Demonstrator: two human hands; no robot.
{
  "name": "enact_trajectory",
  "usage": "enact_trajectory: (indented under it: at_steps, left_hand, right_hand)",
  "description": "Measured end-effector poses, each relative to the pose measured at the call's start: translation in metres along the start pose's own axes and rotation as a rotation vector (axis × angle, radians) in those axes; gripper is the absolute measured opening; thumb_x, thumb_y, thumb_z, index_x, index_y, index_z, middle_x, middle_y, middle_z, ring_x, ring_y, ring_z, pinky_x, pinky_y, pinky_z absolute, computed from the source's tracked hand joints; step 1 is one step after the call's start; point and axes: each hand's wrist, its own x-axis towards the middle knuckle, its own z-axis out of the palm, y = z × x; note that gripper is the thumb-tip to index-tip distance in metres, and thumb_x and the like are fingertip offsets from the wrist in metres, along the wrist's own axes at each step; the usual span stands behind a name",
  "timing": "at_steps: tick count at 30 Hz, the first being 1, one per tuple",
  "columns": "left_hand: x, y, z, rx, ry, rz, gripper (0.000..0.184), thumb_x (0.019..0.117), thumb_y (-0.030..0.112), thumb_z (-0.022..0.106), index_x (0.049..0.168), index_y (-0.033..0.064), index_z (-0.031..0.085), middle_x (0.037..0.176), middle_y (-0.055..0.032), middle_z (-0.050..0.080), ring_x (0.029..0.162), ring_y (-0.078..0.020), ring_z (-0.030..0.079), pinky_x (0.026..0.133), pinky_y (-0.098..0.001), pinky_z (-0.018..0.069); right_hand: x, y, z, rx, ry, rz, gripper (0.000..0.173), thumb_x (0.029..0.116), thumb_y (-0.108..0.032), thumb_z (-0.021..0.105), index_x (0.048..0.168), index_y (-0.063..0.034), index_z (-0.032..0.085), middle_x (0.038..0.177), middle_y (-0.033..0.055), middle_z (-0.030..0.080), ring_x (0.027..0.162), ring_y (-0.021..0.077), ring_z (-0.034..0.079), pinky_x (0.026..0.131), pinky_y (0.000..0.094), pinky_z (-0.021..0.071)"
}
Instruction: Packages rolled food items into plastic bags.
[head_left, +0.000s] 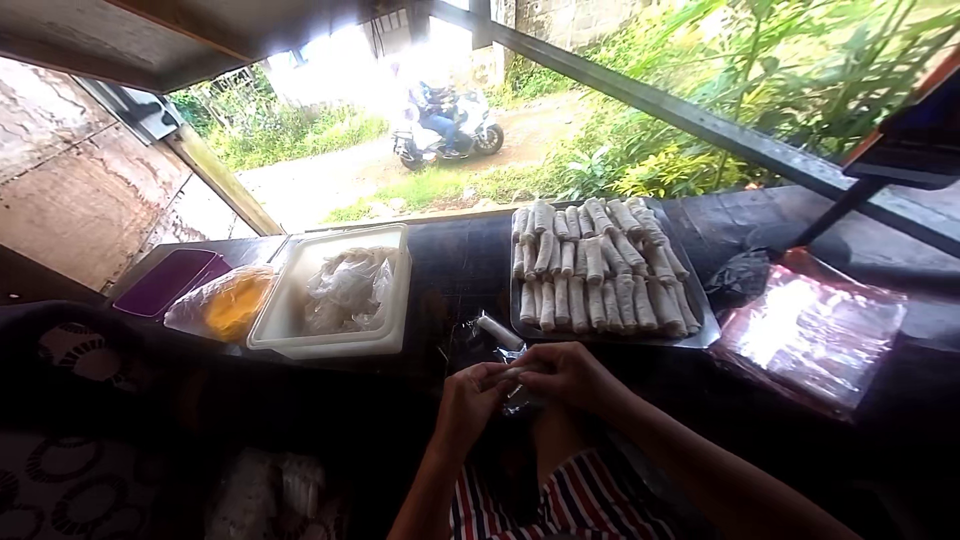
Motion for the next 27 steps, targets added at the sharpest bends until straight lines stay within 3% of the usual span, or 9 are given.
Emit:
enact_trajectory:
  at_steps: [3,5,7,10,12,15,23,27]
  left_hand:
    - [0.000,-0.008,-0.002,0.194,-0.009,0.226,0.036,0.0884,0.005,0.074,0.122,-0.0044,0.069,0.119,-0.0177,0.070,0.100,-0.0163,0.071,0.085,-0.0269,0.0584]
    - [0.001,-0.014,0.000,0.286,0.046,0.397,0.038,0.0840,0.002,0.077,0.121,-0.0057,0.070,0.122,-0.0222,0.069,0.106,-0.0242,0.071,0.089,-0.0305,0.0584]
    - [0.003,-0.018,0.002,0.314,0.122,0.506,0.030,0.0838,0.002,0.075,0.113,-0.0050,0.074,0.111,-0.0188,0.074,0.102,-0.0224,0.073,0.092,-0.0295,0.0575]
    - [0.004,-0.018,0.001,0.317,0.137,0.540,0.027,0.0872,0.006,0.073,0.111,-0.0055,0.075,0.107,-0.0175,0.075,0.100,-0.0199,0.074,0.093,-0.0277,0.0567]
    - [0.005,-0.017,0.001,0.326,0.137,0.545,0.028,0.0879,0.008,0.073,0.112,-0.0054,0.075,0.107,-0.0173,0.076,0.101,-0.0194,0.074,0.094,-0.0267,0.0559]
    - [0.004,-0.015,0.002,0.327,0.124,0.551,0.029,0.0882,0.008,0.073,0.114,-0.0048,0.075,0.108,-0.0173,0.076,0.101,-0.0192,0.074,0.094,-0.0260,0.0556]
    - [0.002,-0.012,0.000,0.365,0.109,0.660,0.023,0.0896,0.011,0.072,0.106,-0.0054,0.076,0.101,-0.0161,0.077,0.097,-0.0181,0.075,0.093,-0.0241,0.0551]
    - [0.001,-0.012,0.000,0.357,0.094,0.650,0.022,0.0905,0.011,0.071,0.105,-0.0047,0.076,0.101,-0.0152,0.077,0.098,-0.0172,0.074,0.094,-0.0237,0.0549]
  right_hand:
    - [0.002,-0.007,-0.006,0.100,-0.033,0.107,0.014,0.0939,-0.007,0.068,0.105,0.0007,0.070,0.079,0.0000,0.070,0.062,0.0008,0.066,0.064,0.0184,0.0575]
    - [0.002,-0.010,-0.008,0.173,-0.058,0.137,0.016,0.0949,-0.006,0.066,0.110,0.0001,0.066,0.082,0.0002,0.071,0.061,0.0031,0.066,0.062,0.0204,0.0578]
    - [0.000,-0.007,-0.009,0.137,-0.064,0.067,0.018,0.0946,-0.007,0.067,0.111,0.0001,0.065,0.087,0.0013,0.071,0.065,0.0022,0.066,0.063,0.0192,0.0569]
    - [-0.004,0.007,-0.007,-0.135,0.021,-0.238,0.031,0.0884,-0.016,0.076,0.112,0.0027,0.071,0.104,0.0130,0.071,0.080,0.0073,0.064,0.071,0.0192,0.0534]
    - [-0.006,0.011,-0.006,-0.280,0.087,-0.363,0.032,0.0888,-0.021,0.076,0.113,0.0004,0.073,0.104,0.0158,0.072,0.081,0.0131,0.067,0.072,0.0224,0.0550]
    - [-0.006,0.014,-0.010,-0.386,0.114,-0.496,0.026,0.0915,-0.017,0.071,0.111,-0.0009,0.075,0.102,0.0144,0.076,0.091,0.0189,0.073,0.084,0.0271,0.0576]
    - [-0.004,0.019,-0.015,-0.405,0.070,-0.664,0.024,0.0983,-0.022,0.064,0.106,-0.0026,0.076,0.094,0.0120,0.076,0.088,0.0146,0.073,0.083,0.0215,0.0560]
    - [-0.005,0.022,-0.014,-0.351,0.063,-0.646,0.023,0.0976,-0.023,0.066,0.102,-0.0023,0.076,0.092,0.0109,0.075,0.087,0.0118,0.071,0.082,0.0190,0.0546]
